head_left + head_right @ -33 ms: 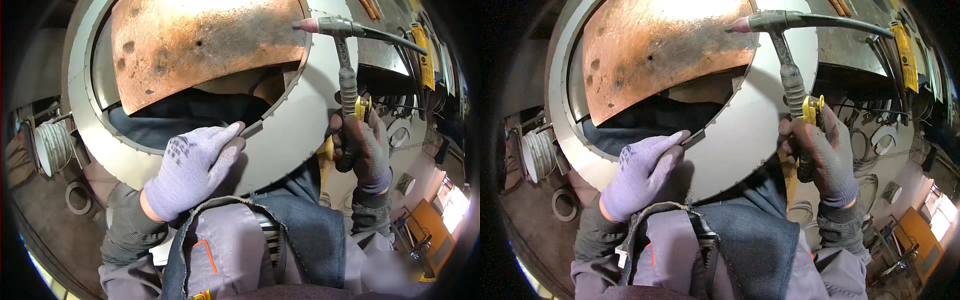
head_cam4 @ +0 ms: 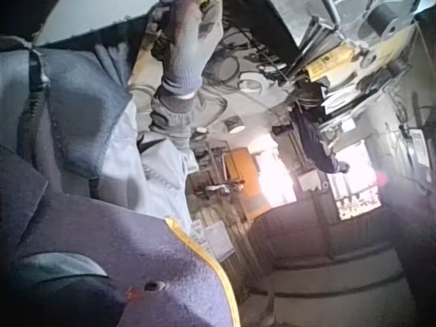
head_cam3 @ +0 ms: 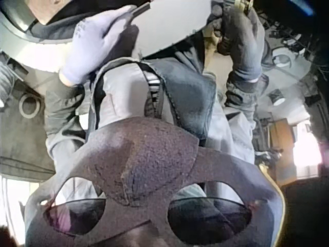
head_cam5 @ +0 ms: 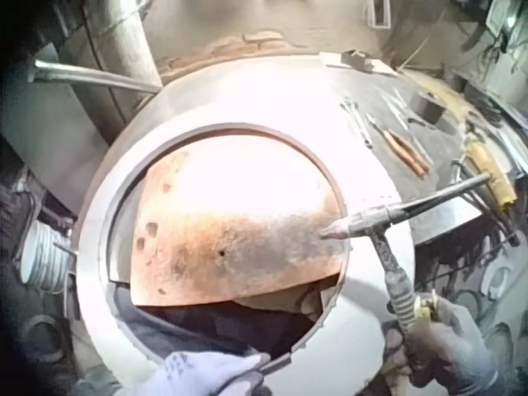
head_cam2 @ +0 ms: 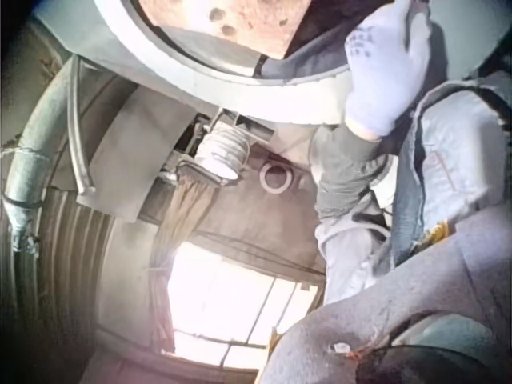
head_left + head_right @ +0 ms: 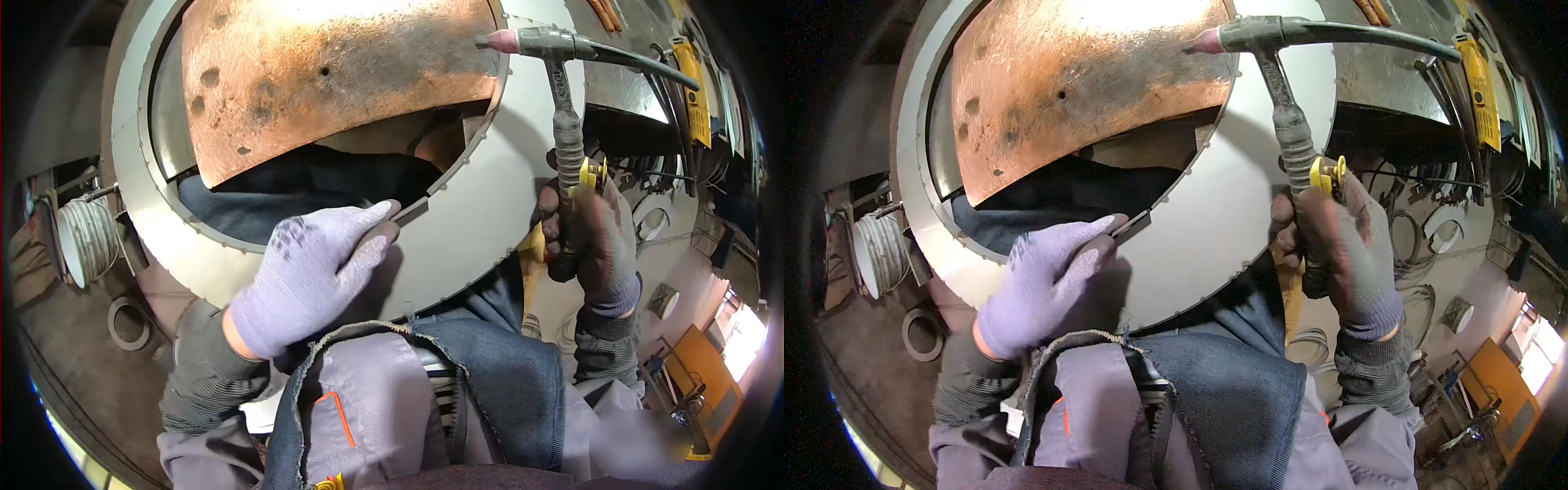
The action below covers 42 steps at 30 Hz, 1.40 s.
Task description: The person puts on protective glasses, positions metal pieces onto a round metal structure, and welds them along the seam using a TIG welding torch and an adjustable wrench.
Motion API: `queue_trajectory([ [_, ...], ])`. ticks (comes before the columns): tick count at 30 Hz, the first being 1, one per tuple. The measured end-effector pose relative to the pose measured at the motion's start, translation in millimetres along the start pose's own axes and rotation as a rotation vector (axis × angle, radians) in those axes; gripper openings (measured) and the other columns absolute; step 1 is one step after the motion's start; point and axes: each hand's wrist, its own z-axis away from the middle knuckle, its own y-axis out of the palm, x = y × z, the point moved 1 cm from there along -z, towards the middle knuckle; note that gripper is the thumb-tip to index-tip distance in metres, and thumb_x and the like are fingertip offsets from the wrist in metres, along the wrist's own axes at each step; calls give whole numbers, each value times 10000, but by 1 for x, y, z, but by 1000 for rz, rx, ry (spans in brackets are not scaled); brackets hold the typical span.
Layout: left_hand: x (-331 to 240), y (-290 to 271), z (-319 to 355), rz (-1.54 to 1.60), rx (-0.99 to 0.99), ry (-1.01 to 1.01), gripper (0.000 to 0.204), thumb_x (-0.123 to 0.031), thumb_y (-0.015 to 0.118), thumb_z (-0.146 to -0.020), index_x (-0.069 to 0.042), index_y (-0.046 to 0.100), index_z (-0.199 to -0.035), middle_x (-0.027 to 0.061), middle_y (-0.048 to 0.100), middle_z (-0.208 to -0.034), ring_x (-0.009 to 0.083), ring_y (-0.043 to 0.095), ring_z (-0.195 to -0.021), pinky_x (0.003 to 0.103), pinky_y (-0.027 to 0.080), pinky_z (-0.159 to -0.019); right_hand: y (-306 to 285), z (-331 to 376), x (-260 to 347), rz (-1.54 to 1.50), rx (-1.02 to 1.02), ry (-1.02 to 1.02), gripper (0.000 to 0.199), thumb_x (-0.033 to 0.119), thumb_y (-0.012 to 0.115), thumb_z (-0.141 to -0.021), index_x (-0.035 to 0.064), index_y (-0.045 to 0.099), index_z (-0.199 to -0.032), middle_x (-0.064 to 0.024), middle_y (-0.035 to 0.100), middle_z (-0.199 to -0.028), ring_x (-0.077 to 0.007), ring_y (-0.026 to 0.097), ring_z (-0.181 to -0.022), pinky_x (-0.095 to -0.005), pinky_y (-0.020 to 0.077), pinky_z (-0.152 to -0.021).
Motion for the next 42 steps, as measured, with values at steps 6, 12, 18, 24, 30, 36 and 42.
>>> queue_trajectory([
  [6, 7, -25, -27, 430, 253, -310, 338, -188, 642, -933, 46, 689, -1173, 91, 744, -1002, 81, 610, -922, 262, 512, -851, -11, 3, -3, -93, 122, 36, 766, 690, 315, -997, 0, 528, -1252, -54, 641, -927, -103, 609, -722, -240, 520, -648],
  [12, 0, -26, -26, 382, 328, -381, 303, -77, 644, -918, 34, 683, -1197, 96, 751, -1013, 80, 628, -926, 270, 527, -856, -15, 4, 2, 18, 214, 43, 794, 706, 278, -994, 2, 539, -1252, -49, 644, -946, -94, 620, -761, -247, 526, -698],
  [18, -1, -13, -11, 119, 235, -165, 413, -63, 651, -898, 23, 585, -1297, 212, 695, -1101, 198, 689, -966, 327, 537, -852, -29, 6, -8, 36, 150, 40, 760, 652, 277, -1022, 2, 513, -1337, -70, 651, -1028, -114, 644, -858, -258, 539, -776],
  [24, -6, -5, 3, -469, 59, 319, 587, -165, 765, -772, 12, 564, -1294, 174, 658, -1103, 363, 652, -975, 422, 536, -825, -29, 4, -8, 152, 153, -18, 683, 575, 302, -1053, 7, 486, -1386, -74, 653, -1045, -117, 643, -877, -268, 545, -800],
  [30, -13, -7, -5, -414, 114, 226, 508, -135, 749, -787, -13, 587, -1253, 157, 670, -1031, 334, 662, -915, 420, 531, -764, -23, 7, -3, 9, 200, 48, 661, 599, 406, -1019, 10, 511, -1300, -63, 643, -958, -106, 638, -766, -234, 555, -707],
  [36, -17, -8, -11, -523, 104, 214, 473, -151, 724, -820, -21, 590, -1255, 168, 666, -962, 351, 660, -832, 423, 525, -727, -30, 12, -5, 170, 106, 46, 686, 628, 431, -999, 27, 460, -1329, -66, 640, -925, -98, 630, -702, -222, 556, -633],
  [42, -12, -16, -20, -179, 110, 50, 332, -165, 690, -896, -1, 660, -1183, 196, 702, -949, 298, 696, -793, 338, 542, -716, -34, 16, -6, 36, 149, 29, 770, 633, 478, -978, 3, 400, -1414, -111, 643, -973, -146, 655, -751, -273, 574, -686],
])
